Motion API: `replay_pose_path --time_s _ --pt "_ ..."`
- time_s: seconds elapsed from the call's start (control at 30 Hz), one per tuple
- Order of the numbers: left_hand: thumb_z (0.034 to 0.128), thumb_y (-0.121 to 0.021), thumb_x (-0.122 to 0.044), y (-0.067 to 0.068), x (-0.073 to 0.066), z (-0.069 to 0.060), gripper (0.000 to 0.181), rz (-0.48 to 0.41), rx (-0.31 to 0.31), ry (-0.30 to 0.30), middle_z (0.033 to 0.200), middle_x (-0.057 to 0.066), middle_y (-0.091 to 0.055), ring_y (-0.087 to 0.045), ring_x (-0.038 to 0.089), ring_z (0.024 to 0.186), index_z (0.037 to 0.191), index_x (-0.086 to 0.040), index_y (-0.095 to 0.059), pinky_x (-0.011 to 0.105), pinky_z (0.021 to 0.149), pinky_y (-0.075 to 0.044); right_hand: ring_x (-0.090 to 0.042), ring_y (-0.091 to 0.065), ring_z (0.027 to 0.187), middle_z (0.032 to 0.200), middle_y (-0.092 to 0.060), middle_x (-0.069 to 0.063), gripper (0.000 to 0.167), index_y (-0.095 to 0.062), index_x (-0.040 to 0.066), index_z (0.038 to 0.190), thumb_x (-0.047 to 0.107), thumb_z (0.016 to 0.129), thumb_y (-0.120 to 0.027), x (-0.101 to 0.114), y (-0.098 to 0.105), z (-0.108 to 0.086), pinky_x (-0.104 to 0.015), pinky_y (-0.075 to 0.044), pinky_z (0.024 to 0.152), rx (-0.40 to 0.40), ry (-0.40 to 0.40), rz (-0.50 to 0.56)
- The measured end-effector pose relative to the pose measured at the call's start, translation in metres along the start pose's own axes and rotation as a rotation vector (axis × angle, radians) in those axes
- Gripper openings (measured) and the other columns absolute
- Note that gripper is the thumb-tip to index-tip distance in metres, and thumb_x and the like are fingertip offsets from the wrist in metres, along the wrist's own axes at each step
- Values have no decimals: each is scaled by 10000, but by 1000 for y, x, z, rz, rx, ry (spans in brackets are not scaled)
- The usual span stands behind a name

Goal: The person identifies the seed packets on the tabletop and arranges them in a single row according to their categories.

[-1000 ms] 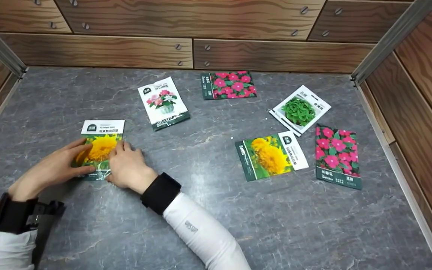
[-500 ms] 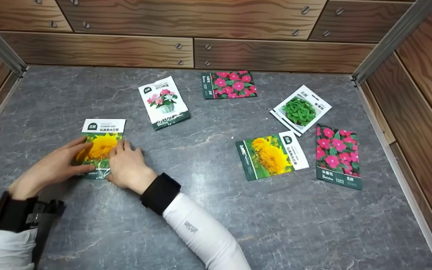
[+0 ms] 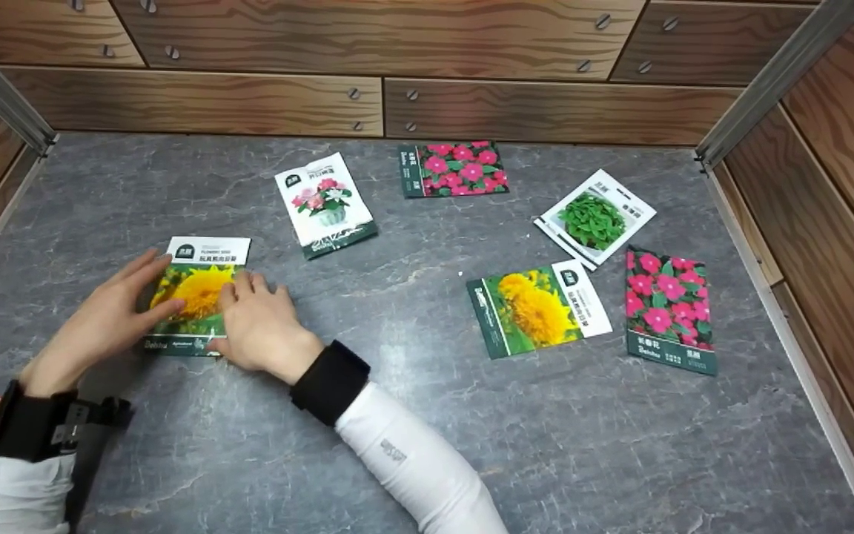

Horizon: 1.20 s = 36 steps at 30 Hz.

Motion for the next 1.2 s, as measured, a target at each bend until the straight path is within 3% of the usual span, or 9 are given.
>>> replay_pose_path --time_s 0.2,0.67,0.97,1.2 --pt "1059 -630 -308 2 -16 1 675 8 -108 -14 1715 293 -254 -321 545 1541 1609 -8 -380 705 1235 -321 -326 -228 1653 1771 -192 -143 837 -277 101 1664 562 1032 -574 -17 8 -18 -572 -249 1341 -10 -6 42" --pt "1014 -704 -226 -17 -52 -1 594 -55 -247 -124 1629 241 -463 -489 486 1466 1541 -29 -512 638 1212 -417 -386 -233 1642 1757 -219 -200 801 -337 45 1637 504 1039 -608 -65 21 -43 -622 -246 1329 -74 -28 117" --pt "1012 -708 -236 -23 -67 2 570 -29 -278 -149 1581 249 -518 -540 467 1426 1509 -8 -544 609 1182 -463 -410 -290 1617 1741 -266 -211 806 -354 48 1632 495 1024 -638 -87 25 -49 -644 -285 1304 -133 -65 170" --pt "997 -722 -260 -33 -91 13 599 -69 -271 -184 1577 222 -532 -551 424 1433 1514 -23 -533 575 1219 -448 -405 -314 1608 1725 -304 -210 790 -364 48 1626 476 1023 -642 -112 30 -48 -597 -286 1317 -178 -110 213"
Point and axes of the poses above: each hand's wrist, its own z-axis towards the middle knuckle, its own y-axis out of the back of the hand, x = y × z, the point moved 7 cm from there along z, towards the middle knuckle
